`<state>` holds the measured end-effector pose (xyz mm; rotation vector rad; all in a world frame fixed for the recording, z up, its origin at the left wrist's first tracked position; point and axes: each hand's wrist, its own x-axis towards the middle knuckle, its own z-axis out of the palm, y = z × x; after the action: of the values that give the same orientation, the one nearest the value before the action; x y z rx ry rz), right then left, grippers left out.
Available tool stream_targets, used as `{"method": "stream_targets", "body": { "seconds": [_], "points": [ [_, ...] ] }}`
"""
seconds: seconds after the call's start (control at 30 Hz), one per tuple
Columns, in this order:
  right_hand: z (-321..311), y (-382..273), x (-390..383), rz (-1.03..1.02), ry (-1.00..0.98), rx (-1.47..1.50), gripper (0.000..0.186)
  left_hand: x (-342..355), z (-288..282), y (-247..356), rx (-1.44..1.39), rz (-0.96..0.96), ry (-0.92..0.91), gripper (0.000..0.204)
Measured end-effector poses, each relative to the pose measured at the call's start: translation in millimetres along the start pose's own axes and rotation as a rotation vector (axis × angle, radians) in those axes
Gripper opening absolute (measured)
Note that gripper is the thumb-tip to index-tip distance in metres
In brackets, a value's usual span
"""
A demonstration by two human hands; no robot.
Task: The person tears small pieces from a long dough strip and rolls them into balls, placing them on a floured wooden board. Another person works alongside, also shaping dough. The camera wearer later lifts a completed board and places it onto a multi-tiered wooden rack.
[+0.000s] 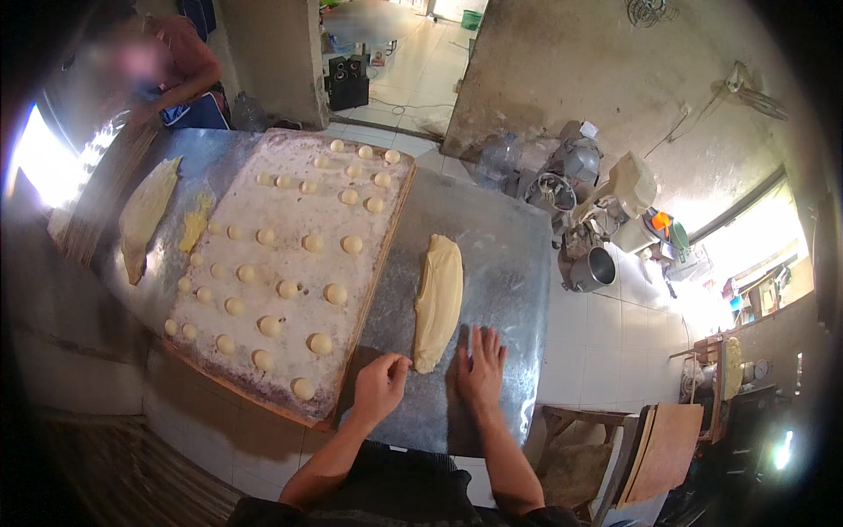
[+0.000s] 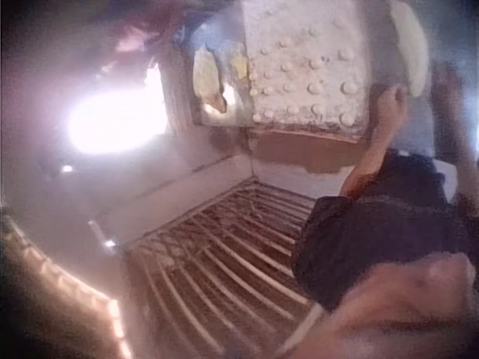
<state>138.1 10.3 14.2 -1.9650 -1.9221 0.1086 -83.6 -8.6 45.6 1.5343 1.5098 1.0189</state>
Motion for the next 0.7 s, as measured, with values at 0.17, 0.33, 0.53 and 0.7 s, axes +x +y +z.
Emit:
{"method": "stream_targets", "body": {
  "seconds": [0.17, 0.33, 0.53, 0.7],
  "points": [
    [-63, -14, -50, 0.378, 0.028, 0.115, 0.057, 4, -4, 10, 0.356, -0.129, -0.115, 0.039],
    [-22, -23, -26, 0.385, -0.225, -0.019, 0.03, 18, 37, 17, 0.58, -0.029, -0.185, 0.052],
    [-73, -235, 190, -0.427, 0.222, 0.53, 0.019, 27, 87, -34, 0.696, 0.224, -0.008, 0.024],
    [3, -422, 356, -0.883, 0.576, 0.89, 0.017, 18, 88, -36, 0.342, 0.306, -0.128, 0.021]
  ]
}}
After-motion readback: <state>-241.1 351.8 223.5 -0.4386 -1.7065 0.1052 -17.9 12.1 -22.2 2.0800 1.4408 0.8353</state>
